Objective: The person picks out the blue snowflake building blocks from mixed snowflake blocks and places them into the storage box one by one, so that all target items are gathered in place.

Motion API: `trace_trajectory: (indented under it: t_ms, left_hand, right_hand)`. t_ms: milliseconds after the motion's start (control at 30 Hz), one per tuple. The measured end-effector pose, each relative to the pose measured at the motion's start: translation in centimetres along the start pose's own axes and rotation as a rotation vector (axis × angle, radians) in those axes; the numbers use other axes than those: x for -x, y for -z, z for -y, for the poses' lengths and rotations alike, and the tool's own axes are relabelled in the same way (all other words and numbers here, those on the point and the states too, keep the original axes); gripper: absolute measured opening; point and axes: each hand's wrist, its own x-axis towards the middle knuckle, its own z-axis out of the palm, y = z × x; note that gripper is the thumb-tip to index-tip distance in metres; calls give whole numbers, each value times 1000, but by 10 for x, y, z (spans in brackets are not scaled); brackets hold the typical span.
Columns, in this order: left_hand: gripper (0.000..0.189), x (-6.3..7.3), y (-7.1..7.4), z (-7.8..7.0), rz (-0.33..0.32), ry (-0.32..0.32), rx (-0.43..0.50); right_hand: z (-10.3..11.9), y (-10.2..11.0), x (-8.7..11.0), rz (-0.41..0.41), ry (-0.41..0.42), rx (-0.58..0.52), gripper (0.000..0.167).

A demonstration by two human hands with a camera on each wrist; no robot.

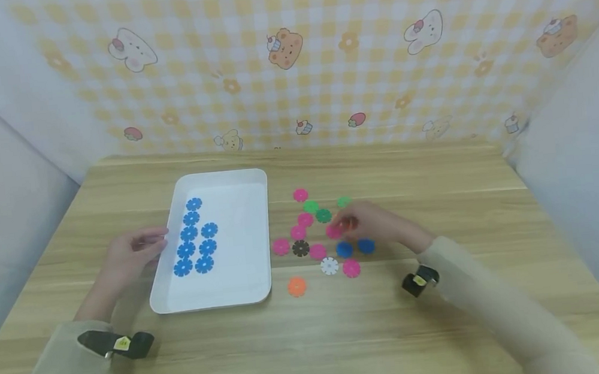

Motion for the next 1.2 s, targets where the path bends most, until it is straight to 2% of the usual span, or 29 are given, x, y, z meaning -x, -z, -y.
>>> trace_trajectory:
  t_ms: [133, 267, 433, 833, 1200]
  left_hand:
    - [43, -1, 0, 3, -6, -3, -3]
    - [43, -2, -1, 4, -8, -1, -11]
    - [43, -1, -1, 3, -6, -8, -5]
    - [43, -1, 0, 3, -5, 4, -10]
    - [44, -1, -1, 5, -6, 13, -13]
  right_hand:
    - [-15, -3, 19, -31, 4, -14, 23]
    - [-24, -5, 31, -62, -41, -41, 24]
    - [-28, -7, 40, -76, -84, -20, 25]
    - [-35, -10, 44, -83, -78, 15, 28]
    - [-41, -4, 37, 20, -79, -36, 28]
